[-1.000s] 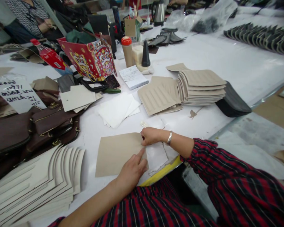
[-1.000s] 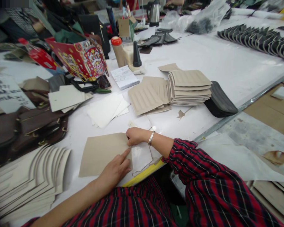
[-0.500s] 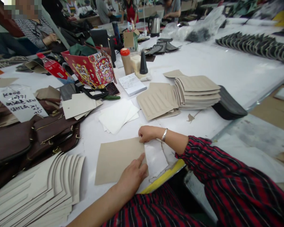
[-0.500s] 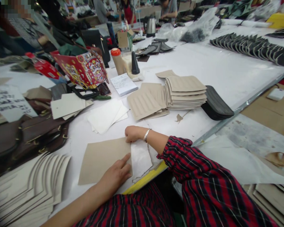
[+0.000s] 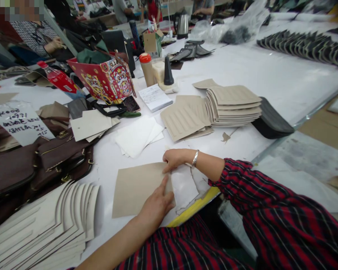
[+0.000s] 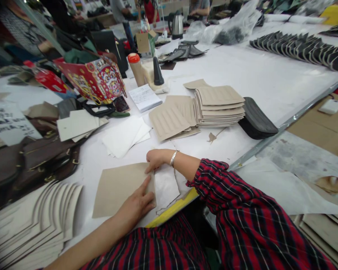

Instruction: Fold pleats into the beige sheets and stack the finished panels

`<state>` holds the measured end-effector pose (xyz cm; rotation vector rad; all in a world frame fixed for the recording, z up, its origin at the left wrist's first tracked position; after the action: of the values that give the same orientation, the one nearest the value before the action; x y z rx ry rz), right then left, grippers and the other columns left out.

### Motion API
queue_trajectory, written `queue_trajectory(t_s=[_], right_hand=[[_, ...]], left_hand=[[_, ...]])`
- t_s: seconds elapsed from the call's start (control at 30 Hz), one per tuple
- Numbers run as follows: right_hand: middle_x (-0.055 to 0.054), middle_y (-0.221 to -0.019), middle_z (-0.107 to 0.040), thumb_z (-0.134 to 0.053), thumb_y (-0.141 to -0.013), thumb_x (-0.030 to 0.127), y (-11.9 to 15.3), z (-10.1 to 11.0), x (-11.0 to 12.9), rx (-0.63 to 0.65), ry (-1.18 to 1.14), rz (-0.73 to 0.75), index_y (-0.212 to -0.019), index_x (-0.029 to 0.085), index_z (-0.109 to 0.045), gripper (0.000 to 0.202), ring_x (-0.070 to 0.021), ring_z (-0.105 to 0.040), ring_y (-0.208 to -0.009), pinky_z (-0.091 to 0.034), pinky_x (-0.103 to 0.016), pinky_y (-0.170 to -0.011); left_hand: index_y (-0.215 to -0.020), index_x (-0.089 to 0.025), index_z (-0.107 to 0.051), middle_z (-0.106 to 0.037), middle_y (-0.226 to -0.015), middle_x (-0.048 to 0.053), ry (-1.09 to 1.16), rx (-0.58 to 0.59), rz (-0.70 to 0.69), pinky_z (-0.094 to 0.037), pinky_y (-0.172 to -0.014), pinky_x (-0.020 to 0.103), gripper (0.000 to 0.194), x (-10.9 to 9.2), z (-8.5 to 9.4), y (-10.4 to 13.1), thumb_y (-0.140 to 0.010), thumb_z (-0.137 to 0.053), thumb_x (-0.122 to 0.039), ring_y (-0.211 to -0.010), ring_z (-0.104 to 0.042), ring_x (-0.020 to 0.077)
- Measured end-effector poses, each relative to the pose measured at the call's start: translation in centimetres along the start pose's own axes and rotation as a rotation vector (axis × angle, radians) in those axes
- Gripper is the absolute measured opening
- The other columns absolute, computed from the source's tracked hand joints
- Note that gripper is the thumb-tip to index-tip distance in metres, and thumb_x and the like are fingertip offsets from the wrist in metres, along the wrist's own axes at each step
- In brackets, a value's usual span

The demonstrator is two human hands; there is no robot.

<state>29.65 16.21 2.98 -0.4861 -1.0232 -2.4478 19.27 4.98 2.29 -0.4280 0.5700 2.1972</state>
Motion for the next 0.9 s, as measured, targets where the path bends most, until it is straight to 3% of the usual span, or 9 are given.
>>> queue_trajectory(t_s=[0.1, 0.17, 0.27, 0.37, 0.47, 0.57, 0.67, 0.9], right_hand=[[-0.010, -0.081, -0.065, -0.063, -0.062, 0.031, 0.9, 0.4, 1.5, -0.090, 0.177, -0.036, -0.081, 0.010, -0.064, 0.028, -0.0178, -0.056, -0.070, -0.034, -0.024, -0.054], [-0.007, -0.080, -0.064, -0.062, -0.063, 0.027, 1.8, 0.4, 3.5, -0.097, 0.149, 0.102, -0.077, 0.013, -0.062, 0.020, -0.0169, -0.055, -0.071, -0.035, -0.023, -0.056], [-0.002, -0.075, -0.062, -0.058, -0.068, 0.025, 3.2, 0.2, 5.6, -0.026, -0.110, 0.349, -0.073, 0.015, -0.057, 0.012, -0.0127, -0.054, -0.068, -0.037, -0.021, -0.057], [0.000, -0.073, -0.061, -0.052, -0.072, 0.019, 3.2, -0.2, 3.6, -0.020, -0.359, 0.196, -0.080, 0.014, -0.053, 0.009, -0.0094, -0.055, -0.062, -0.038, -0.019, -0.055], [-0.002, -0.073, -0.061, -0.057, -0.071, 0.026, 2.5, -0.8, 1.1, -0.098, -0.339, 0.046, -0.083, 0.014, -0.051, 0.018, -0.0110, -0.055, -0.062, -0.037, -0.020, -0.054], [-0.004, -0.077, -0.062, -0.066, -0.063, 0.031, 1.9, -1.0, 0.6, -0.178, -0.143, 0.057, -0.085, 0.014, -0.052, 0.031, -0.0145, -0.055, -0.067, -0.035, -0.021, -0.053], [-0.006, -0.083, -0.063, -0.062, -0.063, 0.027, 1.8, -1.0, 0.8, -0.220, -0.034, 0.067, -0.094, 0.014, -0.050, 0.036, -0.0165, -0.055, -0.069, -0.034, -0.022, -0.052], [-0.013, -0.091, -0.063, -0.058, -0.067, 0.022, 2.2, -1.8, 1.6, -0.230, 0.077, 0.069, -0.104, 0.011, -0.044, 0.042, -0.0204, -0.058, -0.077, -0.037, -0.024, -0.055]], left_hand=[[-0.085, -0.017, -0.058, -0.041, -0.126, 0.011, -0.005, -0.094, -0.012, -0.040, -0.087, 0.037, 0.013, -0.1, 0.1, 0.8, -0.083, -0.047, -0.024, -0.105, -0.046, 0.0226], [-0.087, -0.017, -0.058, -0.049, -0.109, 0.009, -0.005, -0.122, -0.026, -0.042, -0.083, 0.036, 0.017, -0.2, 0.0, 1.2, -0.086, -0.044, -0.027, -0.096, -0.047, 0.0206], [-0.088, -0.017, -0.058, -0.051, -0.096, 0.007, -0.009, -0.144, -0.059, -0.042, -0.080, 0.034, 0.020, -0.5, -0.1, 1.5, -0.087, -0.041, -0.028, -0.090, -0.045, 0.0196], [-0.084, -0.017, -0.059, -0.050, -0.091, 0.005, -0.015, -0.165, -0.056, -0.042, -0.077, 0.034, 0.022, -0.5, -0.1, 1.6, -0.088, -0.039, -0.026, -0.086, -0.044, 0.0186], [-0.084, -0.018, -0.059, -0.051, -0.095, 0.006, -0.015, -0.168, -0.053, -0.042, -0.078, 0.034, 0.020, -0.3, -0.3, 1.5, -0.087, -0.041, -0.025, -0.087, -0.044, 0.0188], [-0.086, -0.018, -0.060, -0.045, -0.117, 0.007, -0.011, -0.176, -0.051, -0.041, -0.083, 0.036, 0.018, 0.0, -0.6, 1.5, -0.085, -0.044, -0.027, -0.095, -0.043, 0.0197], [-0.086, -0.017, -0.060, -0.034, -0.133, 0.007, -0.032, -0.166, -0.039, -0.040, -0.086, 0.037, 0.017, 0.2, -0.6, 1.4, -0.085, -0.046, -0.027, -0.097, -0.044, 0.0203], [-0.082, -0.019, -0.059, -0.040, -0.131, 0.009, -0.074, -0.115, -0.075, -0.043, -0.080, 0.038, 0.016, -0.5, 0.2, 1.0, -0.085, -0.044, -0.025, -0.089, -0.049, 0.0206]])
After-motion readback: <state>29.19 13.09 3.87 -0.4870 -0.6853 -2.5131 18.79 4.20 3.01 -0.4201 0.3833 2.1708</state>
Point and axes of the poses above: each hand's wrist, its own y-axis away from the middle knuckle, its own z-axis out of the back of the hand, x = y × z, the point moved 6 cm from there along -y, towards the middle knuckle
